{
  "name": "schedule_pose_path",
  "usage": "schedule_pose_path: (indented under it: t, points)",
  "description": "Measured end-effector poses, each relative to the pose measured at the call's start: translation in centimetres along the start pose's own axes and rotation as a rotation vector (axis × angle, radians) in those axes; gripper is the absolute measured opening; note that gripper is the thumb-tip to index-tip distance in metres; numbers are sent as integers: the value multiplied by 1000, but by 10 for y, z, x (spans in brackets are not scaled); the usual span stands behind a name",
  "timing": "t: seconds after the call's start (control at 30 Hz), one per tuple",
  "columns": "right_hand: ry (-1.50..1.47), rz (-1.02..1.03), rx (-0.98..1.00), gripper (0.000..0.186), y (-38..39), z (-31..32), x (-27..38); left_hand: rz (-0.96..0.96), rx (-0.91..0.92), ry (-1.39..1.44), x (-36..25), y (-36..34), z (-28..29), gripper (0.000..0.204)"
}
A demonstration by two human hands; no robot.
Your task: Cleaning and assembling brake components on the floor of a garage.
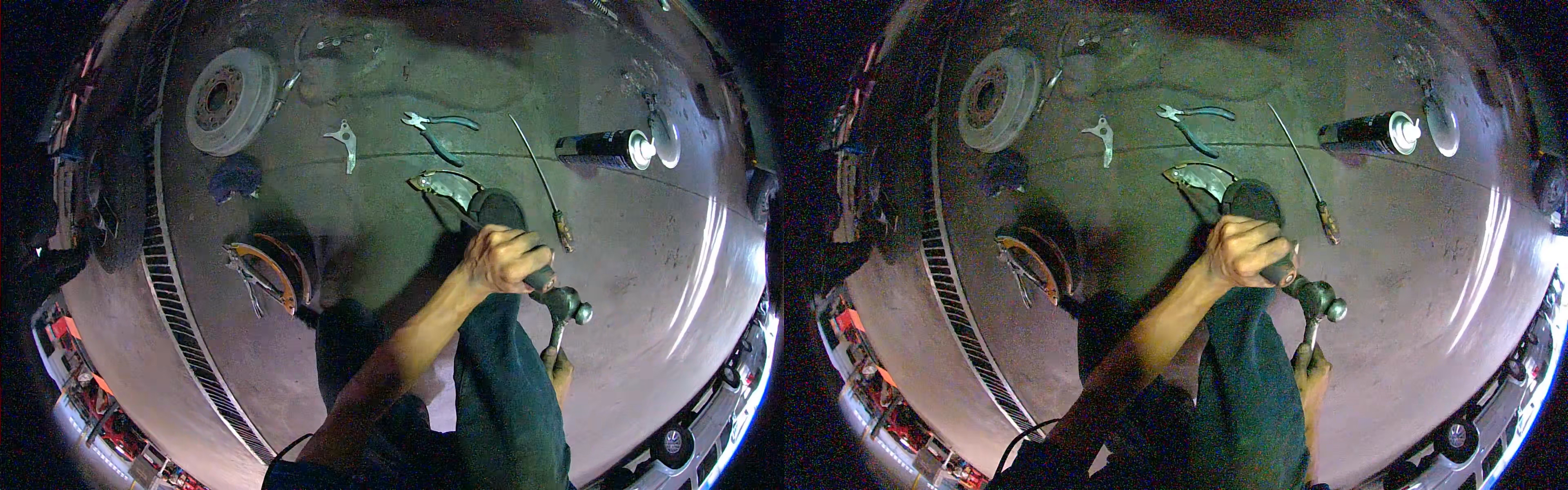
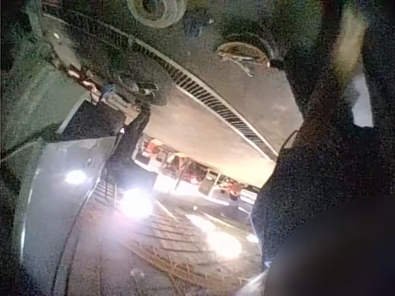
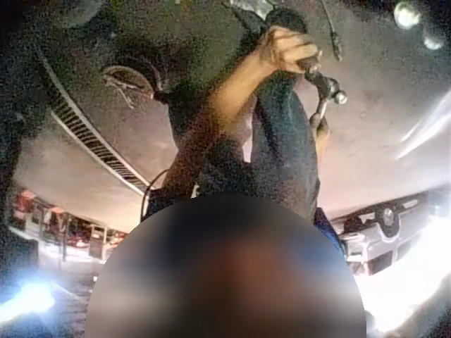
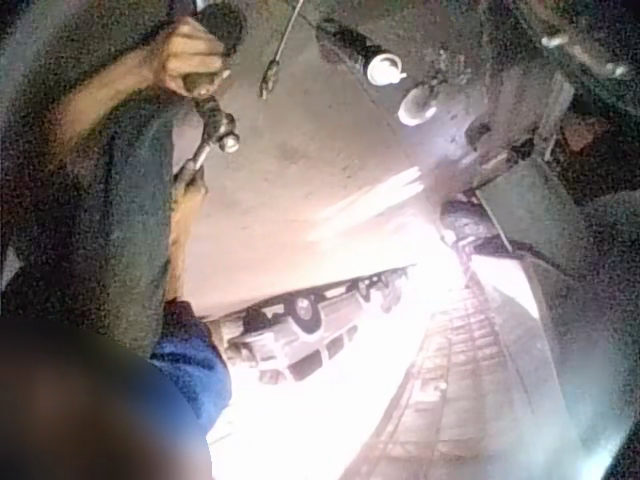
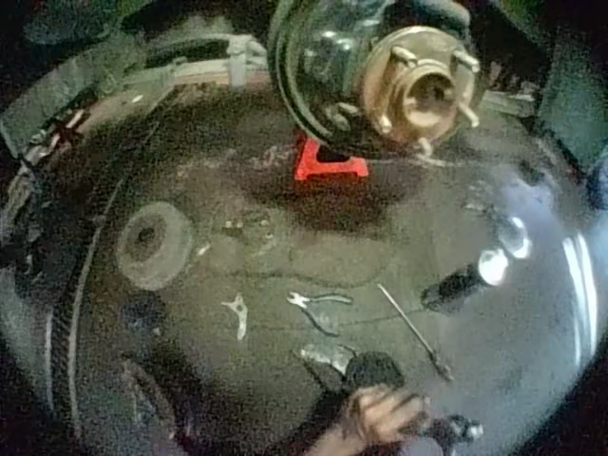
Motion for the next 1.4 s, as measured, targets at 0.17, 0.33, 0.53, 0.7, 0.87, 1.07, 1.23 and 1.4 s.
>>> schedule_pose_path:
  t: [0.17, 0.33, 0.53, 0.7, 0.87, 1.07, 1.23, 1.4]
  points:
    - [3, -40, -7, 42, 3, -5, 0, -69, 15, 48, -3, -1, 3, 44]
    - [-29, -30, 34, 44, 5, -4, -3, -65, 40, 42, -3, 0, 8, 45]
    - [-14, -14, 8, 48, 4, -8, -9, -115, 64, 15, 2, 2, 11, 37]
    - [-58, -45, 13, 53, 6, -10, -11, -165, 58, -1, 1, -2, 9, 33]
    - [-36, 14, 42, 54, 5, -6, -10, -145, 52, 33, 1, -1, 9, 34]
    - [3, -32, 40, 51, 3, -7, -11, -127, 41, 31, -2, 8, 10, 48]
    - [25, -71, 9, 49, 5, -11, -13, -161, 63, 23, 6, 5, 9, 34]
    - [1, -27, -7, 49, 5, -13, -16, -186, 34, 4, 4, 4, 10, 32]
Point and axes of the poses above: each hand's wrist, its own y-axis away from the middle knuckle, its own z-axis out of the back of the hand, x = y × z, the point moved 1 cm from there along -y, towards the middle knuckle, and after that the axes turned 6 degrees about x, right-handed, at the moved point
